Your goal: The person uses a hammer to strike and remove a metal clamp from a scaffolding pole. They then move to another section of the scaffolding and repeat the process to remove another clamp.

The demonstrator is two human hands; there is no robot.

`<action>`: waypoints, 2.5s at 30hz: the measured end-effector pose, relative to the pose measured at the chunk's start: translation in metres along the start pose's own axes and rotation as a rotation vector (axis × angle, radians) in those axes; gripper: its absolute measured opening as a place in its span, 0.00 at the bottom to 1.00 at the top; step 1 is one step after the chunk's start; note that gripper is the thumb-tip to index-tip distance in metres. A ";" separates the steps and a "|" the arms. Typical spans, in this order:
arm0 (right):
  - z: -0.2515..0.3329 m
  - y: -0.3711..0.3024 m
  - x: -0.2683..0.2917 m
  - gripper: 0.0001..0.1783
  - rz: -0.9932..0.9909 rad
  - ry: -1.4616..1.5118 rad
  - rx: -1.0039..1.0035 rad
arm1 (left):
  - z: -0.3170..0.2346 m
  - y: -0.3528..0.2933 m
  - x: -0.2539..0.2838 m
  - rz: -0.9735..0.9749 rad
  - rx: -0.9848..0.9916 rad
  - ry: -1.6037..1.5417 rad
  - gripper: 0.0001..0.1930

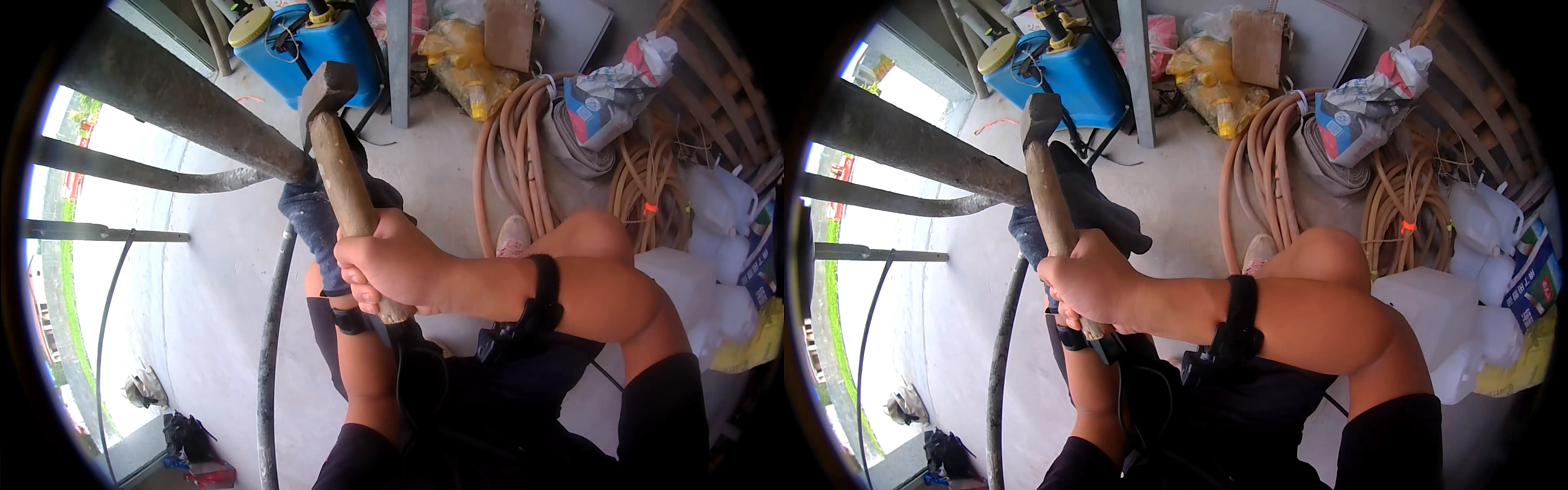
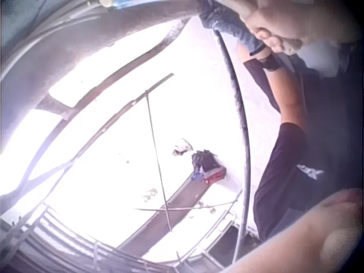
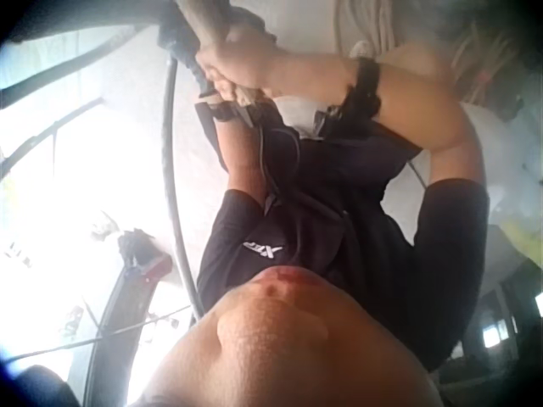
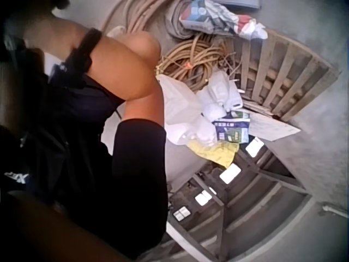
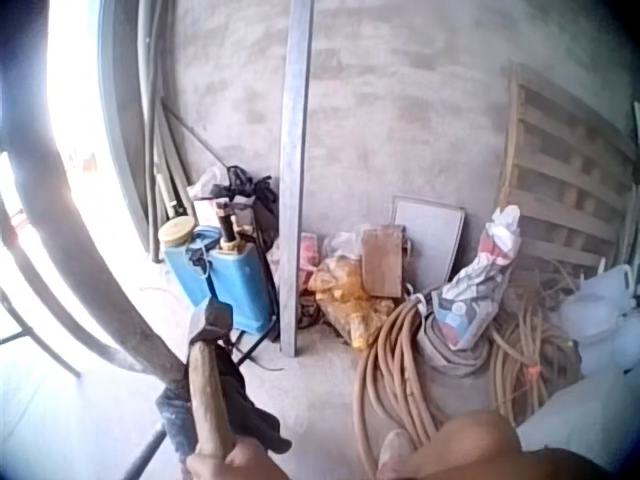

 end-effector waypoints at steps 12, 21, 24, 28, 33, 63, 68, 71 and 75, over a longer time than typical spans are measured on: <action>0.008 -0.016 0.006 0.06 0.004 -0.069 -0.035 | 0.004 -0.007 -0.002 -0.023 0.008 0.015 0.03; -0.002 -0.039 0.001 0.06 0.034 -0.173 -0.152 | -0.001 -0.001 -0.002 -0.106 0.030 -0.001 0.02; -0.004 -0.047 0.002 0.07 0.025 -0.089 -0.192 | -0.005 0.000 -0.005 -0.113 0.034 -0.005 0.02; 0.021 -0.029 0.010 0.08 0.011 -0.135 -0.126 | -0.011 0.010 -0.020 -0.100 0.019 -0.006 0.02; 0.001 -0.025 0.006 0.06 0.008 -0.141 -0.183 | -0.006 0.014 -0.007 -0.144 0.046 -0.014 0.02; -0.010 -0.038 -0.023 0.04 -0.190 -0.280 -0.169 | -0.004 0.033 0.004 -0.209 -0.022 -0.106 0.02; 0.009 -0.039 -0.026 0.06 -0.204 -0.216 -0.220 | 0.003 0.036 -0.007 -0.212 -0.019 -0.120 0.02; 0.024 -0.042 -0.030 0.06 -0.187 -0.190 -0.228 | -0.018 0.036 -0.003 -0.236 -0.047 -0.039 0.02; 0.000 -0.036 -0.019 0.05 -0.113 -0.224 -0.143 | -0.022 0.035 0.004 -0.247 -0.082 -0.029 0.03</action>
Point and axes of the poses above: each hand's wrist, its own y-axis towards the middle knuckle, its own x-axis out of the back of the hand, z = x × y, the point moved 4 cm from there along y, towards the middle knuckle, and after that the axes turned 6 degrees about x, right-handed, at the moved point
